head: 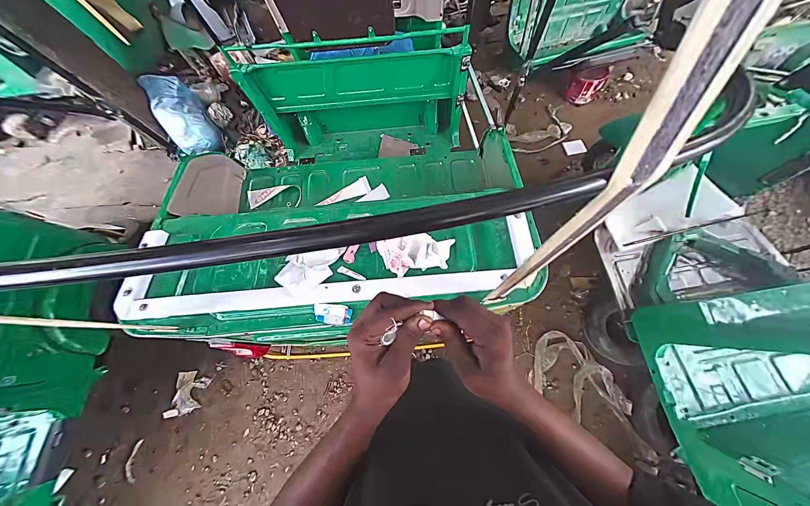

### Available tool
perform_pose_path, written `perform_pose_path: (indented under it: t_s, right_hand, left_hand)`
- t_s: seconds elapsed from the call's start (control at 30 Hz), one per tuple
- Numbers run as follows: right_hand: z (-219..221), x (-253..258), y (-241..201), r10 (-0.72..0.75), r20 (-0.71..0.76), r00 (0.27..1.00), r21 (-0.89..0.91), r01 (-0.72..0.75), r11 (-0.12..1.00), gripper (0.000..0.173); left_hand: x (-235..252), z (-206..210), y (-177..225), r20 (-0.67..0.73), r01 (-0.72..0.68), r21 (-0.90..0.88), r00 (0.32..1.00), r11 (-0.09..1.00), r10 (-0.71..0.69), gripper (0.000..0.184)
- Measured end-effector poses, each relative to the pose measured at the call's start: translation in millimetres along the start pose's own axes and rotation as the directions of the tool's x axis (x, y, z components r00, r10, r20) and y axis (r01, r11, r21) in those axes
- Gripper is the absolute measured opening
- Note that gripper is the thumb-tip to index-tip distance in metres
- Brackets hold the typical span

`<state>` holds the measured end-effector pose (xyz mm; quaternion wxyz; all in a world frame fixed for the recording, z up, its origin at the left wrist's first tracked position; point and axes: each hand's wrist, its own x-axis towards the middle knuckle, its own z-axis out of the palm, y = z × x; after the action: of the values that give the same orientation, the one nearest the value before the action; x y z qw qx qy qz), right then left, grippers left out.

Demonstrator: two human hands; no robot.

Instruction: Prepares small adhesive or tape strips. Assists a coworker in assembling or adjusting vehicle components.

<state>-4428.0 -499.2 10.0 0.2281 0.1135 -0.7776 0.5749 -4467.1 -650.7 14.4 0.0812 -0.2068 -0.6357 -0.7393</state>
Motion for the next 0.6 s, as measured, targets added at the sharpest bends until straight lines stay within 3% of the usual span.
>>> perform_pose_path:
  t_s: [0.13,0.2,0.27,0.37,0.43,0.53,0.6]
  right_hand:
    - [-34.7,-5.2,4.0,-0.077,0.117,0.990,0.229,0.049,0.972,0.019]
    - [-53.3,-9.1,2.0,-0.112,0.210,0.971,0.222,0.064,0.973,0.021]
    - [-66.2,-14.7,1.2,-0.123,0.214,0.969,0.216,0.076,0.973,0.018]
    - [-75.0,-21.3,2.2,-0.099,0.134,0.986,0.246,0.063,0.967,0.008]
    - [-77.9,-24.1,0.2,-0.090,0.124,0.988,0.267,0.054,0.962,0.012]
    - [-87.7,-22.4,-6.1,-0.036,0.327,0.944,0.400,-0.103,0.911,0.028]
    - [-96.4,-17.1,-5.9,-0.016,0.508,0.861,0.543,-0.306,0.782,0.043]
  left_hand:
    - [-15.8,24.4,22.8,0.096,-0.260,0.312,0.966,0.914,0.242,0.014]
    - [-26.3,35.2,29.7,0.142,-0.341,0.399,0.940,0.851,0.310,0.015]
    - [-36.0,44.7,31.3,0.156,-0.373,0.438,0.928,0.818,0.339,0.016]
    - [-47.1,56.0,32.8,0.133,-0.370,0.448,0.928,0.814,0.349,0.016]
    - [-51.6,63.3,35.4,0.086,-0.330,0.408,0.942,0.851,0.324,0.015]
    - [-53.4,65.8,35.0,0.062,-0.226,0.269,0.974,0.936,0.217,0.015]
    - [-50.7,61.7,31.3,0.077,-0.182,0.183,0.982,0.966,0.170,0.015]
